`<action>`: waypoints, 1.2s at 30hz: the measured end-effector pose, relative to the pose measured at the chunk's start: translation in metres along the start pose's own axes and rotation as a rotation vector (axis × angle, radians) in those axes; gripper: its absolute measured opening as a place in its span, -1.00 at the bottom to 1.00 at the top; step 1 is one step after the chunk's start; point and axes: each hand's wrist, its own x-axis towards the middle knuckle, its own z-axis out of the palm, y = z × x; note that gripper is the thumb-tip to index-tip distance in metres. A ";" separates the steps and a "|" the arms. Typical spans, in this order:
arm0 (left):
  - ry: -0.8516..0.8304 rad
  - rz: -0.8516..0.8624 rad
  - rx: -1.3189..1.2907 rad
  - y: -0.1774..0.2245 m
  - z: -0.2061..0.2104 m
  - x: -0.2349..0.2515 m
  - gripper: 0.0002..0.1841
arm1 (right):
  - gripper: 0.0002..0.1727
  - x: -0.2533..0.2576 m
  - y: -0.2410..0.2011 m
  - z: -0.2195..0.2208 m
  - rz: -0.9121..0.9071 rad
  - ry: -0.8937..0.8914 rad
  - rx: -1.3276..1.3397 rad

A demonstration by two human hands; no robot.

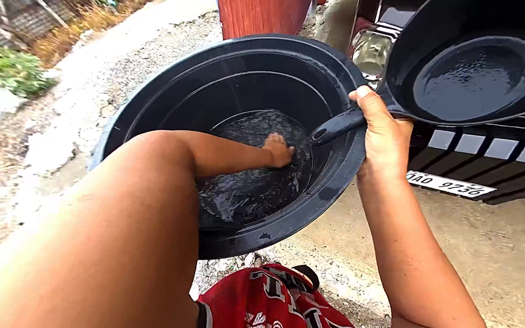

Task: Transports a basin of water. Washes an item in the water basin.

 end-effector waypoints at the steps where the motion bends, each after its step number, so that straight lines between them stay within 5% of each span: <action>1: -0.044 0.102 0.046 0.007 0.003 -0.010 -0.28 | -0.64 -0.001 0.000 0.001 0.002 -0.002 0.007; 5: -0.257 0.599 0.192 -0.010 -0.002 -0.086 -0.41 | -0.61 -0.007 -0.005 0.001 0.023 -0.001 -0.024; 9: -0.410 0.881 0.084 -0.090 -0.006 -0.152 -0.49 | -0.62 -0.005 0.000 0.000 0.005 0.019 0.023; 11: -0.551 0.741 0.200 -0.118 -0.020 -0.172 -0.50 | -0.63 -0.006 0.001 -0.002 -0.001 0.019 0.030; 15: -0.718 0.140 0.387 -0.146 -0.049 -0.174 -0.45 | -0.62 -0.008 0.000 -0.001 0.016 0.018 0.025; 19: -0.357 -0.151 0.150 -0.184 -0.019 -0.137 -0.26 | -0.62 -0.010 -0.001 -0.001 0.010 -0.007 0.012; 22: 0.009 -0.436 -0.006 -0.147 0.011 -0.086 -0.11 | -0.65 -0.011 -0.001 -0.002 0.000 -0.022 -0.014; 25: 0.187 -0.355 -0.006 -0.089 0.014 -0.032 -0.18 | -0.66 -0.009 -0.003 -0.002 0.004 -0.029 -0.048; 29: 0.157 0.173 0.024 -0.059 0.007 0.041 -0.29 | -0.65 -0.006 -0.001 -0.001 -0.003 -0.021 -0.046; 32: 0.081 0.391 0.185 -0.096 -0.007 0.064 -0.35 | -0.63 -0.009 0.001 0.001 -0.015 0.016 -0.052; 36: -0.093 0.190 0.448 -0.167 -0.045 0.040 -0.35 | -0.65 -0.010 0.002 0.003 -0.043 0.025 -0.017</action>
